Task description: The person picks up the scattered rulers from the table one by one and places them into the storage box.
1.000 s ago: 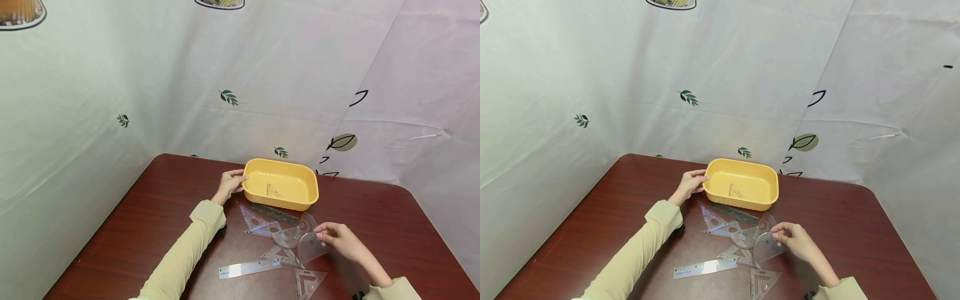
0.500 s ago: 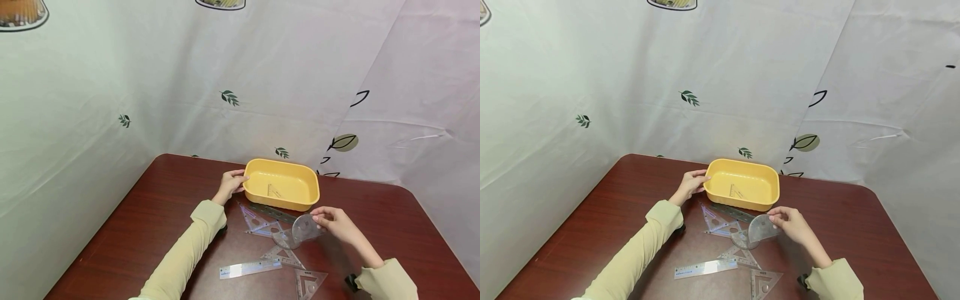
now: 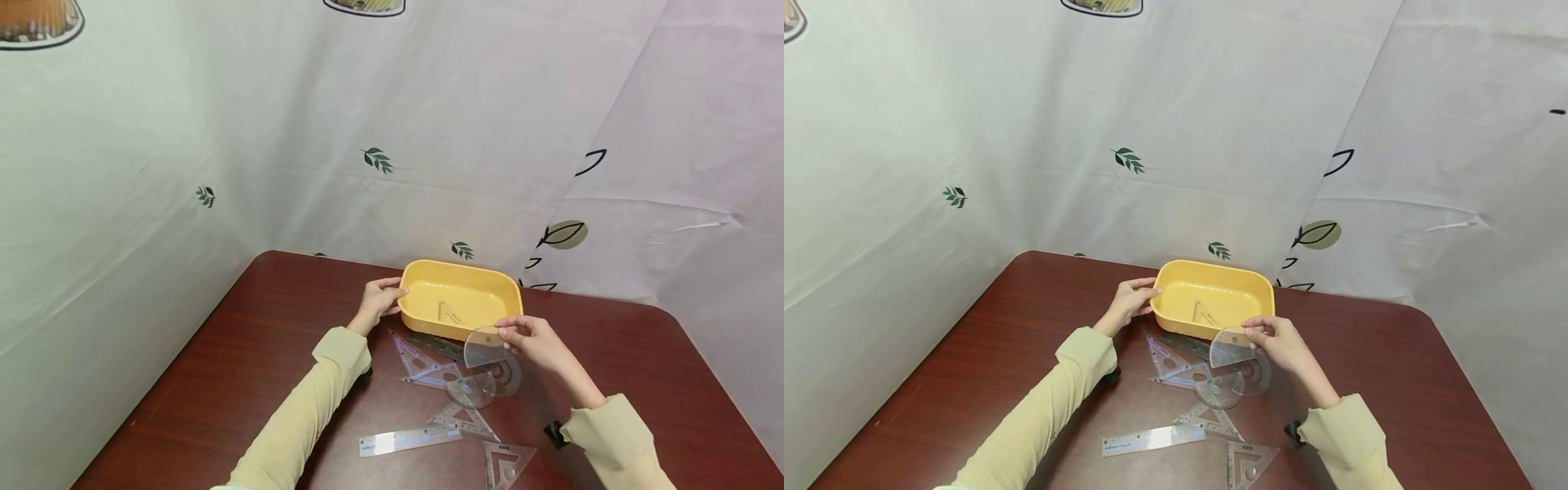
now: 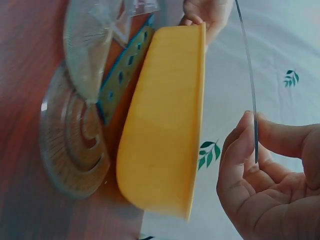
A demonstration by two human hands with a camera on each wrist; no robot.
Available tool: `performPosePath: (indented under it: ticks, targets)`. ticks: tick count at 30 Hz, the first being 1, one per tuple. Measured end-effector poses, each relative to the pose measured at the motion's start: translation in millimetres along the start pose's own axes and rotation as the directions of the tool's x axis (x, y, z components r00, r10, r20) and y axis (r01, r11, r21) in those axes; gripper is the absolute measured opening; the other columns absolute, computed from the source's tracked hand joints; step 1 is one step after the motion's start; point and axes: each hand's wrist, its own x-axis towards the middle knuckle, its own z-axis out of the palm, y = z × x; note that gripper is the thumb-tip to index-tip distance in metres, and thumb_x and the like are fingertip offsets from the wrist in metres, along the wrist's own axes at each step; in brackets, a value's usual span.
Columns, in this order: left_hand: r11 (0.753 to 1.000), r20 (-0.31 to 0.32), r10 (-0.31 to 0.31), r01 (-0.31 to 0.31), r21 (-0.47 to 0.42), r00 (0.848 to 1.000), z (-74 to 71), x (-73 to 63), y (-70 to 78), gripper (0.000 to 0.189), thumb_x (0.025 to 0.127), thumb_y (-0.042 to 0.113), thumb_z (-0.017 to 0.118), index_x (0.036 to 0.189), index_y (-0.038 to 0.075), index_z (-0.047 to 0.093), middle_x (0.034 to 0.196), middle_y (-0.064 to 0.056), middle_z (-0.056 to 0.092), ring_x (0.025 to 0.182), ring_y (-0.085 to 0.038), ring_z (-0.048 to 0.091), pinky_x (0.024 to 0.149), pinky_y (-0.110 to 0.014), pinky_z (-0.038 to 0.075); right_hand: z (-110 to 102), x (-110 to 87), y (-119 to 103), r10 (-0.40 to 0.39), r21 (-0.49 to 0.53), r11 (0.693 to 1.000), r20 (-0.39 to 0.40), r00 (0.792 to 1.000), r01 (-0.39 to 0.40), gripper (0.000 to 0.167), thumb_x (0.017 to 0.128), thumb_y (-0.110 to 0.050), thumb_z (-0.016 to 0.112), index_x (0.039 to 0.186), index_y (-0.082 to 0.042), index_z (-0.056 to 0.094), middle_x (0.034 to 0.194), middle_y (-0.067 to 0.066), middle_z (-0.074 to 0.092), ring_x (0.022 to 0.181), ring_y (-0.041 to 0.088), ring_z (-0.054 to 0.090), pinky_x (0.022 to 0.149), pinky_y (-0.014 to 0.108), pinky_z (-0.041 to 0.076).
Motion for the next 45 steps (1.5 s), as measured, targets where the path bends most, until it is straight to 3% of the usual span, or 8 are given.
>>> performPosePath:
  ticks: [16, 26, 34, 42, 45]
  targets:
    - [1.000, 0.001, -0.013, 0.013, 0.010, 1.000, 2.2, -1.7, -1.1, 0.041, 0.085, 0.013, 0.073, 0.125, 0.008, 0.064, 0.096, -0.011, 0.070, 0.065, -0.009, 0.067, 0.050, -0.015, 0.055, 8, 39.6, -11, 0.070, 0.058, 0.996, -0.041, 0.997, -0.068, 0.031, 0.098, -0.007, 0.054, 0.118, 0.016, 0.055, 0.087, 0.003, 0.066, 0.070, 0.002, 0.058, 0.062, 0.017, 0.054]
    - [1.000, -0.002, -0.019, 0.019, 0.004, 1.000, 0.5, 0.5, -2.5, 0.042, 0.085, 0.013, 0.073, 0.125, 0.008, 0.064, 0.092, -0.009, 0.069, 0.057, -0.004, 0.062, 0.048, -0.015, 0.054, 17, 67.2, -10, 0.109, 0.053, 0.993, -0.086, 0.990, -0.105, 0.032, 0.098, -0.007, 0.054, 0.120, 0.016, 0.055, 0.099, 0.019, 0.067, 0.068, 0.000, 0.060, 0.062, 0.016, 0.055]
    - [1.000, -0.004, -0.015, 0.015, 0.007, 1.000, -0.5, 0.7, -2.4, 0.042, 0.085, 0.013, 0.073, 0.125, 0.008, 0.063, 0.100, -0.014, 0.071, 0.058, -0.004, 0.063, 0.050, -0.015, 0.055, 23, 82.1, -5, 0.152, 0.052, 0.988, -0.101, 0.983, -0.147, 0.030, 0.096, -0.007, 0.056, 0.117, 0.015, 0.058, 0.085, 0.007, 0.065, 0.065, 0.003, 0.057, 0.058, 0.015, 0.053]
    - [1.000, -0.009, -0.008, 0.008, -0.006, 1.000, -0.5, 0.7, -1.6, 0.041, 0.085, 0.012, 0.073, 0.125, 0.007, 0.064, 0.099, -0.014, 0.071, 0.060, -0.006, 0.064, 0.048, -0.015, 0.054, 30, 92.0, 6, 0.140, 0.023, 0.990, -0.094, 0.986, -0.138, 0.027, 0.094, -0.004, 0.057, 0.112, 0.016, 0.059, 0.087, 0.021, 0.067, 0.063, 0.009, 0.056, 0.054, 0.018, 0.051]
    - [1.000, -0.007, -0.010, 0.010, -0.013, 1.000, -0.8, 1.0, -1.2, 0.042, 0.084, 0.011, 0.073, 0.125, 0.007, 0.064, 0.098, -0.013, 0.071, 0.061, -0.006, 0.065, 0.047, -0.015, 0.054, 33, 95.2, 11, 0.154, 0.025, 0.988, -0.086, 0.984, -0.152, 0.027, 0.094, -0.004, 0.059, 0.111, 0.016, 0.059, 0.086, 0.021, 0.068, 0.061, 0.009, 0.057, 0.053, 0.018, 0.050]
